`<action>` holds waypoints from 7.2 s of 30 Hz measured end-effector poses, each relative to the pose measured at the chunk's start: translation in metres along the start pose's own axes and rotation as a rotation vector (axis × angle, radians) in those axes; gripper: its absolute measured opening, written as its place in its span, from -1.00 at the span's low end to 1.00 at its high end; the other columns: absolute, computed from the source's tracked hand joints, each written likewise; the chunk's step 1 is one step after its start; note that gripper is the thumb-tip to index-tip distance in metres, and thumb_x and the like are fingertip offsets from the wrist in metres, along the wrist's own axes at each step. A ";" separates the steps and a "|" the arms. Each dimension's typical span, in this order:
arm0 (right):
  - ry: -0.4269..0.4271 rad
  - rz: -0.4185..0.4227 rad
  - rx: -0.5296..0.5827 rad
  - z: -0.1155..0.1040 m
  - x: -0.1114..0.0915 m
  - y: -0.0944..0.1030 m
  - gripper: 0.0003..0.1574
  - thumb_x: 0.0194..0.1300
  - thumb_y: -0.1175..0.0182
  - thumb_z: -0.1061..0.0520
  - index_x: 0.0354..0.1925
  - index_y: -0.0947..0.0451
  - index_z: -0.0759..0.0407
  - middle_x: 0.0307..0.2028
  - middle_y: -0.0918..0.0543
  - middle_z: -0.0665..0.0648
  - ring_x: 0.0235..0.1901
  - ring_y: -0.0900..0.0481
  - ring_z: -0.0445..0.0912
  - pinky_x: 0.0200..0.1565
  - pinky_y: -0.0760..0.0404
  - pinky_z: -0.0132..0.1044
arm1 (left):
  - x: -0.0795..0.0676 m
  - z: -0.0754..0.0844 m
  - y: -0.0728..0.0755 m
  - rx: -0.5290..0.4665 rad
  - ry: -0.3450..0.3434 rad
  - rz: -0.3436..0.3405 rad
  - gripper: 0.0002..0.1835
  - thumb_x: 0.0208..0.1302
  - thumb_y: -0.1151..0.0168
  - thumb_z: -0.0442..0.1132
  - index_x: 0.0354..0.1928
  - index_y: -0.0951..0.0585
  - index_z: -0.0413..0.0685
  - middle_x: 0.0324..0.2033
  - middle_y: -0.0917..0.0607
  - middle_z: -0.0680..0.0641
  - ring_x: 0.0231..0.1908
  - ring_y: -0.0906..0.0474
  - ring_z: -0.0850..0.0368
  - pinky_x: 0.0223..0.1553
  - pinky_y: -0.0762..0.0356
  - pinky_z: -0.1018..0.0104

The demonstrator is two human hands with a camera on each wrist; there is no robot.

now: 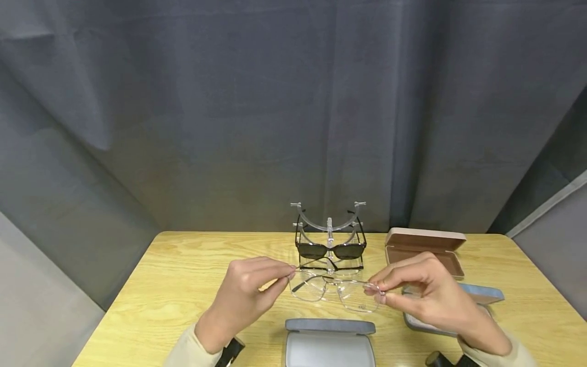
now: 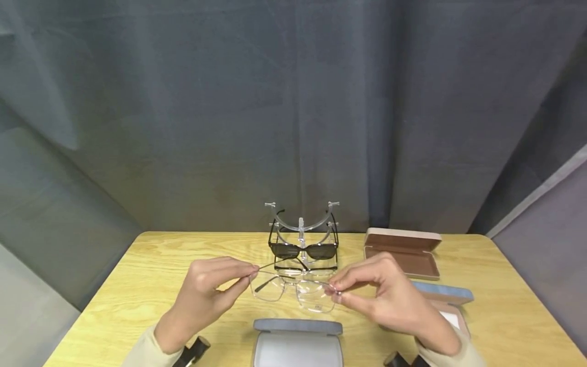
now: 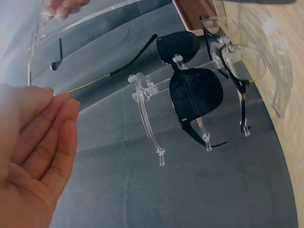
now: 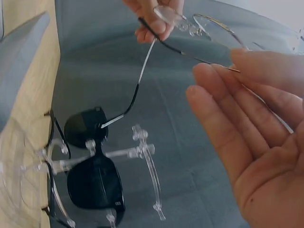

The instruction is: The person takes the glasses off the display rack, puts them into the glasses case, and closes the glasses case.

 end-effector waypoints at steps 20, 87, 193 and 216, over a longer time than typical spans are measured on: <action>-0.144 -0.053 -0.192 0.001 0.004 -0.005 -0.47 0.04 -0.45 0.56 -0.26 -0.79 -0.06 -0.27 -0.81 -0.01 -0.32 -0.73 -0.25 -0.30 -0.70 -0.46 | -0.009 -0.023 -0.012 -0.296 0.237 -0.065 -0.83 0.13 -0.48 -0.51 -0.37 -0.81 -0.06 -0.39 -0.87 -0.02 -0.35 -0.83 0.24 -0.15 -0.77 0.48; -0.181 -0.186 -0.085 0.052 -0.077 -0.051 -0.69 0.15 -0.45 0.44 -0.25 -0.78 0.06 -0.38 -0.83 0.01 -0.37 -0.69 -0.36 -0.28 -0.65 -0.59 | -0.081 0.001 -0.061 -0.225 0.174 -0.436 -0.96 0.17 -0.54 -0.32 -0.39 -0.84 -0.02 -0.41 -0.86 0.13 -0.34 -0.73 0.53 -0.22 -0.58 0.79; -0.858 -0.218 -0.035 0.122 -0.120 -0.054 -0.46 0.61 -0.07 0.09 0.32 -0.50 0.48 -0.16 -0.76 0.20 -0.22 -0.50 -0.54 -0.28 -0.56 -0.54 | -0.141 -0.063 -0.111 -0.596 0.952 -0.555 -0.50 0.52 -0.20 0.05 0.19 -0.67 -0.24 0.08 -0.80 -0.15 -0.01 -0.80 0.11 0.07 -0.71 0.42; -0.755 -0.191 0.349 0.116 -0.125 -0.075 -0.37 0.29 -0.38 0.30 0.31 -0.56 0.33 0.08 -0.61 0.14 0.04 -0.53 -0.38 0.04 -0.63 -0.49 | -0.157 -0.059 -0.115 -0.778 1.078 -0.530 -0.50 -0.04 -0.68 -0.36 -0.02 -0.70 0.02 0.10 -0.77 -0.09 0.12 -0.73 0.12 0.12 -0.74 0.25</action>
Point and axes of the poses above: each hand's wrist, its own x-axis towards the middle knuckle, its own y-axis out of the back of the hand, z = x × y, the point moved 10 cm from there along x, towards the middle knuckle
